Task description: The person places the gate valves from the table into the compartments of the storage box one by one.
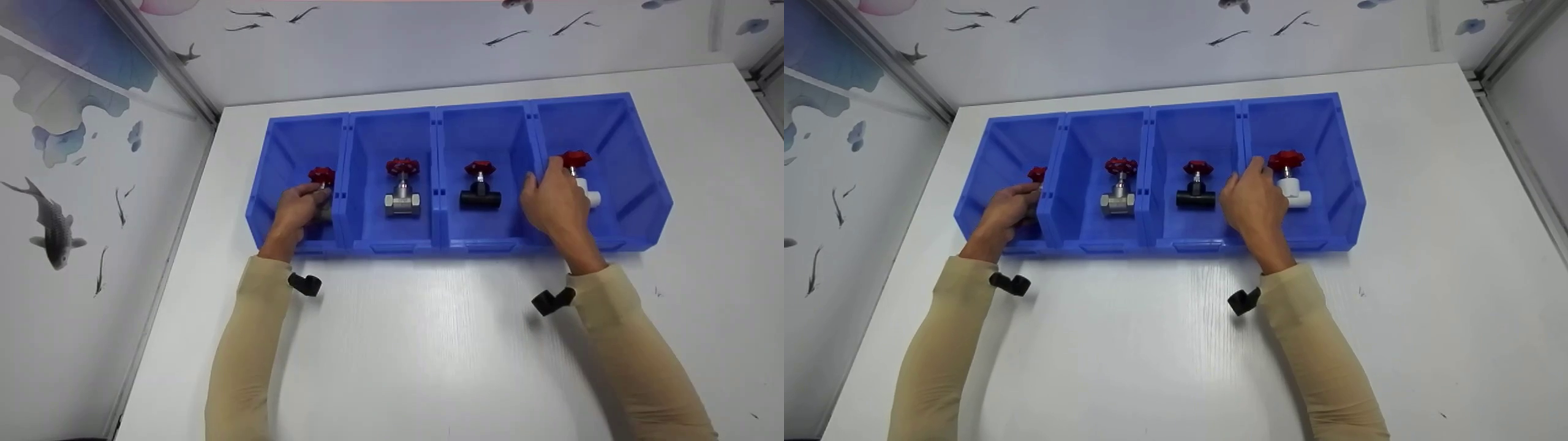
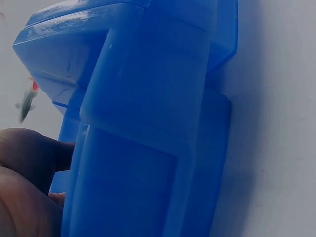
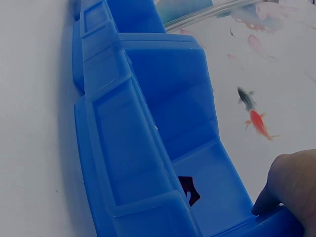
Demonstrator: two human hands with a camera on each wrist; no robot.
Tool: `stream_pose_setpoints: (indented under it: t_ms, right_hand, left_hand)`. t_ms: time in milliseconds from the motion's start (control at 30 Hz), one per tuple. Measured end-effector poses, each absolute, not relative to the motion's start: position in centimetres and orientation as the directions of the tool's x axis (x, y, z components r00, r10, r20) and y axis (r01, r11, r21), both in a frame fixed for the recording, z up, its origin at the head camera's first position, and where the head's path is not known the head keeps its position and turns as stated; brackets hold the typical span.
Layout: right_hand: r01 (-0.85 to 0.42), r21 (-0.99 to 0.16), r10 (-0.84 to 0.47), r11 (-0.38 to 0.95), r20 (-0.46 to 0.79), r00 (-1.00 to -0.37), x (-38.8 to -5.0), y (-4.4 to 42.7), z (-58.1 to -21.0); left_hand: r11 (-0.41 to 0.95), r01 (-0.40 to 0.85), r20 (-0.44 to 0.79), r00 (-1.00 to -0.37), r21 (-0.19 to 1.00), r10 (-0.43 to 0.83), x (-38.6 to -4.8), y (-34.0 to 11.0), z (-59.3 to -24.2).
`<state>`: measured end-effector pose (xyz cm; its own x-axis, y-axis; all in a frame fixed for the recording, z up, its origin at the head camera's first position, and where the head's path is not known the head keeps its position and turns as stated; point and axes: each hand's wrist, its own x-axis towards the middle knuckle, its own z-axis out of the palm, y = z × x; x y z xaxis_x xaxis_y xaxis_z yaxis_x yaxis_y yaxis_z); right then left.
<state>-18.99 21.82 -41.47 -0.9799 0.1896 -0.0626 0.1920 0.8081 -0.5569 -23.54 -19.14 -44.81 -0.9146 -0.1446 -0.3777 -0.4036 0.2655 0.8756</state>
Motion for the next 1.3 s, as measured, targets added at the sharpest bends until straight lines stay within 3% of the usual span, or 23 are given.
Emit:
stream_pose_setpoints:
  t_ms: [1300]
  right_hand:
    - [0.186,-0.567,0.186,0.802,-0.058,-0.981,-18.95,21.91,-41.53]
  left_hand:
    - [0.329,-0.387,-0.350,-0.921,0.861,-0.168,-23.78,-19.08,-44.86]
